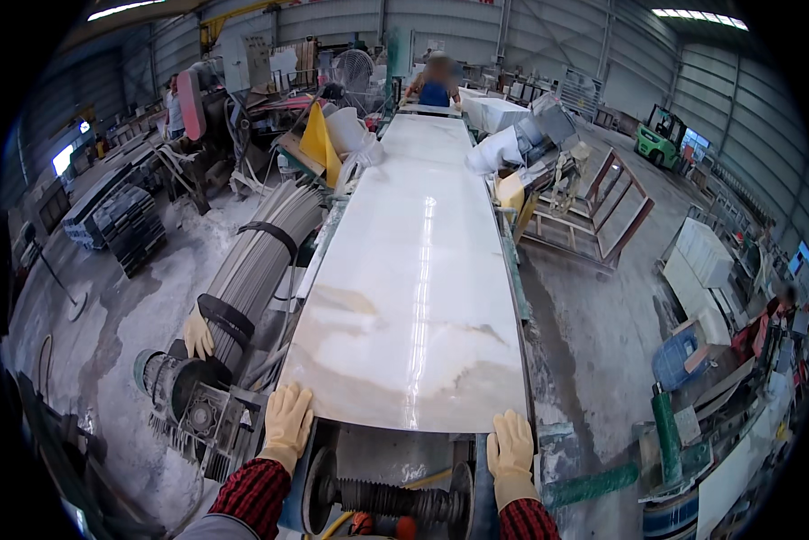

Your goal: The person handles large white rectangular slabs in a factory setting. They lift the slabs and place them onto a conveyor belt system, guiding them through rollers. The person repeatedly picks up new slabs and feeds them into the machinery, ensuring they are aligned correctly as they move along the line.

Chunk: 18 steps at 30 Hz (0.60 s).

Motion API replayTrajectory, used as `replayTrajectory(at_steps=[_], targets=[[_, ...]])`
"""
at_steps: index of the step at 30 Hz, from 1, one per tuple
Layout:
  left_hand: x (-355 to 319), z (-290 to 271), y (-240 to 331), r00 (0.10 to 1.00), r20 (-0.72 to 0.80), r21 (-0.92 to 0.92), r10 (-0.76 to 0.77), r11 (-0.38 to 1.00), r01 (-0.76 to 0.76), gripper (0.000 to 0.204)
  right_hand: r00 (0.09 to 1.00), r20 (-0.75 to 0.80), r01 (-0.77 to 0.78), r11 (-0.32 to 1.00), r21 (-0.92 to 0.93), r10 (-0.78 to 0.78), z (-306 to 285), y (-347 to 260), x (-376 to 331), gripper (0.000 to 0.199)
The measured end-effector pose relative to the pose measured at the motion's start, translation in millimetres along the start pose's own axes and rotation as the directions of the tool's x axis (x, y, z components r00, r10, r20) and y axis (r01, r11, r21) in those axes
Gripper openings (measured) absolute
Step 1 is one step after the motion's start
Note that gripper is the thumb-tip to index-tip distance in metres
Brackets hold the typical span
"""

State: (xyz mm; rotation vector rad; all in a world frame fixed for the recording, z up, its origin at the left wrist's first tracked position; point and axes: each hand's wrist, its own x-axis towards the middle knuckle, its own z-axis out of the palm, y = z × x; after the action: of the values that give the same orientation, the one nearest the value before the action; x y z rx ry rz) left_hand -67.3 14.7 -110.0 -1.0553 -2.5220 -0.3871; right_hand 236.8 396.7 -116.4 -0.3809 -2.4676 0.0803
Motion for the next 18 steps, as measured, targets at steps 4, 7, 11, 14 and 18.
replayTrajectory(at_steps=[4,7,11,14,18], targets=[[-3.0,2.2,-2.0,1.0,-0.014,-0.006,0.007,1.0,-0.008,0.046,1.0,0.02,-0.015,1.0,0.011,0.015,-1.3,-1.1,1.4,0.034],[-3.7,3.2,-3.1,1.0,-0.01,-0.022,0.008,1.0,-0.008,0.046,1.0,0.016,-0.008,1.0,0.003,0.008,-4.4,-2.7,2.0,0.034],[-5.1,3.0,-3.1,1.0,-0.002,-0.021,0.004,1.0,-0.005,0.047,0.999,0.022,-0.027,1.0,0.005,0.027,-5.1,-4.8,-0.3,0.036],[-6.2,3.4,-2.7,1.0,-0.022,-0.033,0.012,0.999,-0.013,0.046,0.999,0.024,-0.03,1.0,-0.007,0.03,-3.7,-2.5,-3.9,0.038],[-6.5,1.2,-3.1,0.999,-0.028,-0.065,0.018,0.998,-0.02,0.045,0.999,0.033,-0.044,0.999,0.004,0.044,-4.1,-3.4,-7.5,0.04]])
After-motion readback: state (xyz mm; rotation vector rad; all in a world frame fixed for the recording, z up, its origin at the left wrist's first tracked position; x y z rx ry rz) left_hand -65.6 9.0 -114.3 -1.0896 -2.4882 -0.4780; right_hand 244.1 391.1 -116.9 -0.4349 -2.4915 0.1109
